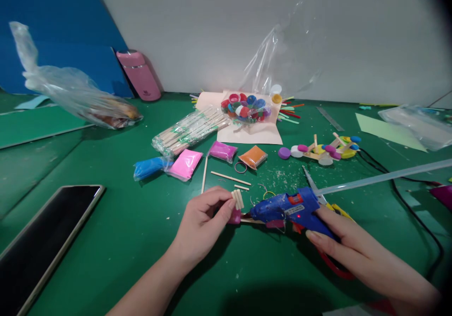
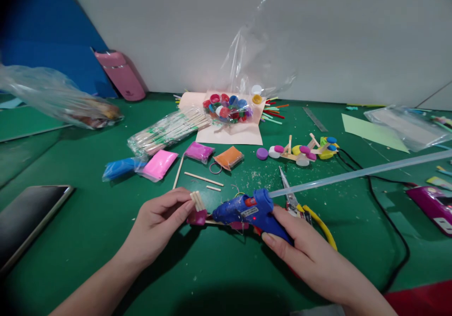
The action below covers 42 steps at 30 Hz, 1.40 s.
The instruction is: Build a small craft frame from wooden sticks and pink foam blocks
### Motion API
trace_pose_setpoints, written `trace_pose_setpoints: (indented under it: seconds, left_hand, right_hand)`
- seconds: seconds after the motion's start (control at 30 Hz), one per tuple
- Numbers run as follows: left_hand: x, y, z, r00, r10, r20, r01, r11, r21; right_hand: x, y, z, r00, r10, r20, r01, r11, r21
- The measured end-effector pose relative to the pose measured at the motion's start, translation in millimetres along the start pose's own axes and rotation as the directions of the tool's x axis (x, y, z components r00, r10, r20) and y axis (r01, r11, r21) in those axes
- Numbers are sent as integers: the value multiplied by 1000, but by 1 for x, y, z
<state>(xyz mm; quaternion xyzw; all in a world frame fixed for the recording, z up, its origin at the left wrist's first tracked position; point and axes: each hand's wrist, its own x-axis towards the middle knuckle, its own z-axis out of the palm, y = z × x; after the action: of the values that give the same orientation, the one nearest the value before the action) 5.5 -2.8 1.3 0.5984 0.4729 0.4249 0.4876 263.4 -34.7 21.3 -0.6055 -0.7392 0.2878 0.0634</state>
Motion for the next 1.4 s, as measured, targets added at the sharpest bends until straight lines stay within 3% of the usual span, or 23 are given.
trace_pose_setpoints:
  seconds: [0.23, 0.5, 1.2, 1.4]
  left_hand:
    - [0, 2, 0, 1000, 17, -22, -16, 1000, 15]
    - [-1, 0, 0, 1000, -9, 3, 9, 1000, 1]
    - [-1, -1, 0, 1000, 7, -7, -7, 1000, -11]
    - [-1, -1, 0, 1000, -9, 5, 9, 1000, -21]
  right_hand:
    - [1, 8, 5, 998, 59, -27, -59, 998, -2]
    - [-1, 1, 0, 999, -31, 4, 31, 999, 8]
    - [0, 1, 1, 997, -76, -28, 76, 997, -9]
    - [-3, 5, 3, 999, -37, -11, 37, 998, -48]
